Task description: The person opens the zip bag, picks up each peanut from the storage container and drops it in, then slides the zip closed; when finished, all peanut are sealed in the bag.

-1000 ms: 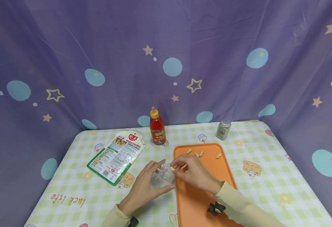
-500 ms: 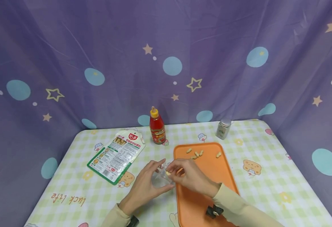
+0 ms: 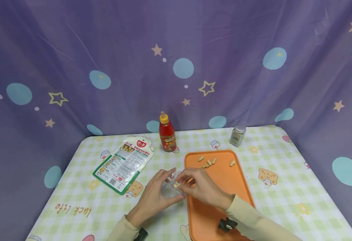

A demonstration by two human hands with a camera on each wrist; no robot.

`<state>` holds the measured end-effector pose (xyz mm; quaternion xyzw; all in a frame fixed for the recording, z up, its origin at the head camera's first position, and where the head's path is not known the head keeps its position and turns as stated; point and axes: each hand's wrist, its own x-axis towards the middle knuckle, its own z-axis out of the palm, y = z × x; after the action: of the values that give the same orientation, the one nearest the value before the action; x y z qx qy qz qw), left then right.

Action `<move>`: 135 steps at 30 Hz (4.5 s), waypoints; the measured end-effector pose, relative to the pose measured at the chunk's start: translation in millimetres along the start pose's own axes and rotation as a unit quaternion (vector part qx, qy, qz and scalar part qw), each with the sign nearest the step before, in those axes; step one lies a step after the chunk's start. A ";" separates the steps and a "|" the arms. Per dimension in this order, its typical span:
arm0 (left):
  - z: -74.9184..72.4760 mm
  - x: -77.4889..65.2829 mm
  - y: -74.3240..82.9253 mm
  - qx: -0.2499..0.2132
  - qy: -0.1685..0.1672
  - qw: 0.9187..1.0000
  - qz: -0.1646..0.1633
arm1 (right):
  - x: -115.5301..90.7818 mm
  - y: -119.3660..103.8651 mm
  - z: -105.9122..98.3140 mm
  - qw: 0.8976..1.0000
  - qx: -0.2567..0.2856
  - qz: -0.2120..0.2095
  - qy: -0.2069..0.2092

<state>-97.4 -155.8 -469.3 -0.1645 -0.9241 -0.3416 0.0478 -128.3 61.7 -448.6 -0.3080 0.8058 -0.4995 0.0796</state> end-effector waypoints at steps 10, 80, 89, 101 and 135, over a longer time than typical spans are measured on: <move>-1.4 0.2 0.5 -0.007 -0.003 1.000 -0.007 | -3.1 0.7 -9.3 1.000 -0.020 -0.001 0.020; -0.9 1.4 0.2 -0.017 -0.025 0.999 -0.011 | -1.2 108.1 -96.3 0.975 -0.219 0.015 0.028; -1.8 1.4 0.7 -0.023 -0.028 0.999 -0.012 | -7.3 100.4 -92.9 0.980 -0.196 0.015 0.010; -2.4 3.0 0.8 -0.023 -0.026 0.999 -0.008 | -5.4 69.8 -74.8 0.990 -0.142 0.013 0.008; -1.0 0.7 1.7 -0.021 -0.025 0.999 -0.001 | 7.8 6.8 -14.6 0.998 -0.042 -0.016 -0.048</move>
<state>-97.5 -155.1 -467.3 -0.1727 -0.9180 -0.3564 0.0206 -143.7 70.4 -445.8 -0.3476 0.8162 -0.4513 0.0969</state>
